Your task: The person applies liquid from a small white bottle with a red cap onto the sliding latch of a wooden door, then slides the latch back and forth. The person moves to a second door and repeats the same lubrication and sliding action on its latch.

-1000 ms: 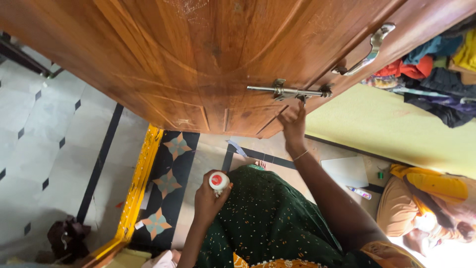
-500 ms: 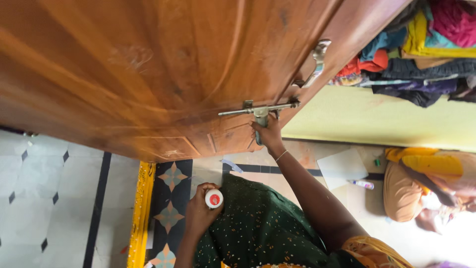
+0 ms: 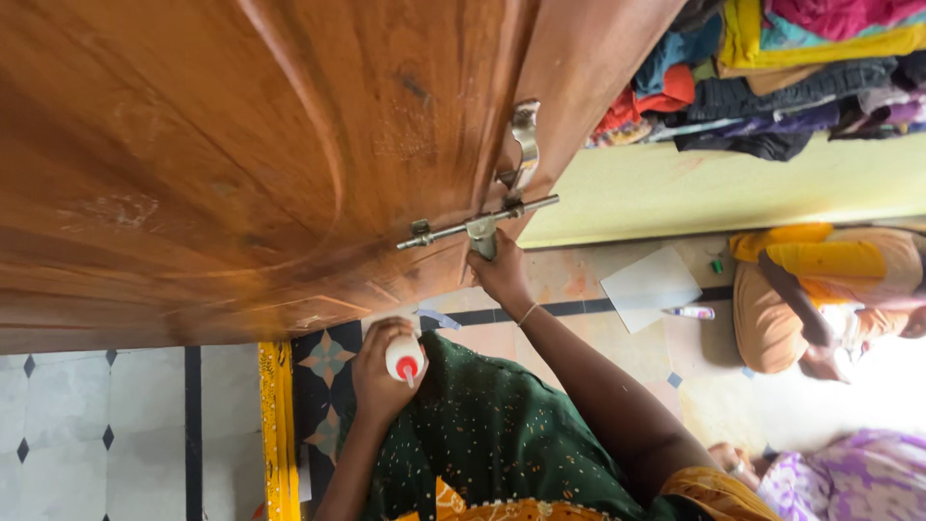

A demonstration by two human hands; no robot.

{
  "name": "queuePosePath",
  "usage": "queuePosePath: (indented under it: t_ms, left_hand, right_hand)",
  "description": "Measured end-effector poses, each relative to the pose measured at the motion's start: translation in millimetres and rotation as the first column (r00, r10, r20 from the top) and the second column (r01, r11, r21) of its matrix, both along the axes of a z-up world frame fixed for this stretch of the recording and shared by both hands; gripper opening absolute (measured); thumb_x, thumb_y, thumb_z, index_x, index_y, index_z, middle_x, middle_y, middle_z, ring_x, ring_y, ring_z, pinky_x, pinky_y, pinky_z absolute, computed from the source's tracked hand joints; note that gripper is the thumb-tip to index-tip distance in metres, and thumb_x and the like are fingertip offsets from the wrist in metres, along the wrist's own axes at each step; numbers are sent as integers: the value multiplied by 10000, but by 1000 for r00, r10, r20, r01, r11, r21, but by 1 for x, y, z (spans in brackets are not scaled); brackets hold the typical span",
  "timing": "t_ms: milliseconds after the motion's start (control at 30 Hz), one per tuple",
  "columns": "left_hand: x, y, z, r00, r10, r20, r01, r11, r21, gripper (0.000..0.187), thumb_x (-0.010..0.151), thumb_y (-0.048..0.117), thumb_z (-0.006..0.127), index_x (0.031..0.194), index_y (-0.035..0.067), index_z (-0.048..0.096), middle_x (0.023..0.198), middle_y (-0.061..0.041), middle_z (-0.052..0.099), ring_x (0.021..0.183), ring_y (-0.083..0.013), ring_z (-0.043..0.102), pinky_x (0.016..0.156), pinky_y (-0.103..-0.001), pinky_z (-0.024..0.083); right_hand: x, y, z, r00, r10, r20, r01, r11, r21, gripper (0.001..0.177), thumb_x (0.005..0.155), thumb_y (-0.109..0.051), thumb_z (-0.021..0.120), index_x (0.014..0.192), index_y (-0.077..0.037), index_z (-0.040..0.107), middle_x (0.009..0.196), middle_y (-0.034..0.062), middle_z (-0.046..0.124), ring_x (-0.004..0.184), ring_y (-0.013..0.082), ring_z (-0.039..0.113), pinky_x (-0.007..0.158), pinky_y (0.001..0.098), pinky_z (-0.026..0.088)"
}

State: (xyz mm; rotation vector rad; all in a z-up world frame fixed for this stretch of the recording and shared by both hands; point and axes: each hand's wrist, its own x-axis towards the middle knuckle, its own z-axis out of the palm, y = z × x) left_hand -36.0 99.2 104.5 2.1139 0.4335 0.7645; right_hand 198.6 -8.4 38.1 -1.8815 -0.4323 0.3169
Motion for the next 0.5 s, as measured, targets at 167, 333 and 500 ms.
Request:
queuePosePath:
  t_ms: [167,333,500]
  left_hand:
    - [10,10,7,994,-90,58,91,996,-17,357,732,49,811,1028,58,613,1091,-121,697,997,-280,729,845,-358,589]
    - [7,42,9,972,-189,140,197,979,-45,361,748,19,789,1048,38,588,1105,-141,678,1011,-287,708,886,-366,572]
    - [8,77,14,966,-205,155,223,969,-105,366,753,2,780,1068,24,594,1106,-142,668,1022,-288,693,888,-364,570]
  right_hand:
    - [-14,9,0,978,21,-207,-2,996,91,244,825,-54,666,1024,50,571,665,124,656,478,183,668,453,343,556]
    - [-45,31,14,977,-53,-206,56,998,8,374,796,-92,701,1100,79,567,661,124,657,478,195,664,454,353,547]
    - [-62,42,27,965,-201,-167,182,976,-124,338,786,-152,715,1040,37,594,666,126,653,505,215,690,495,357,556]
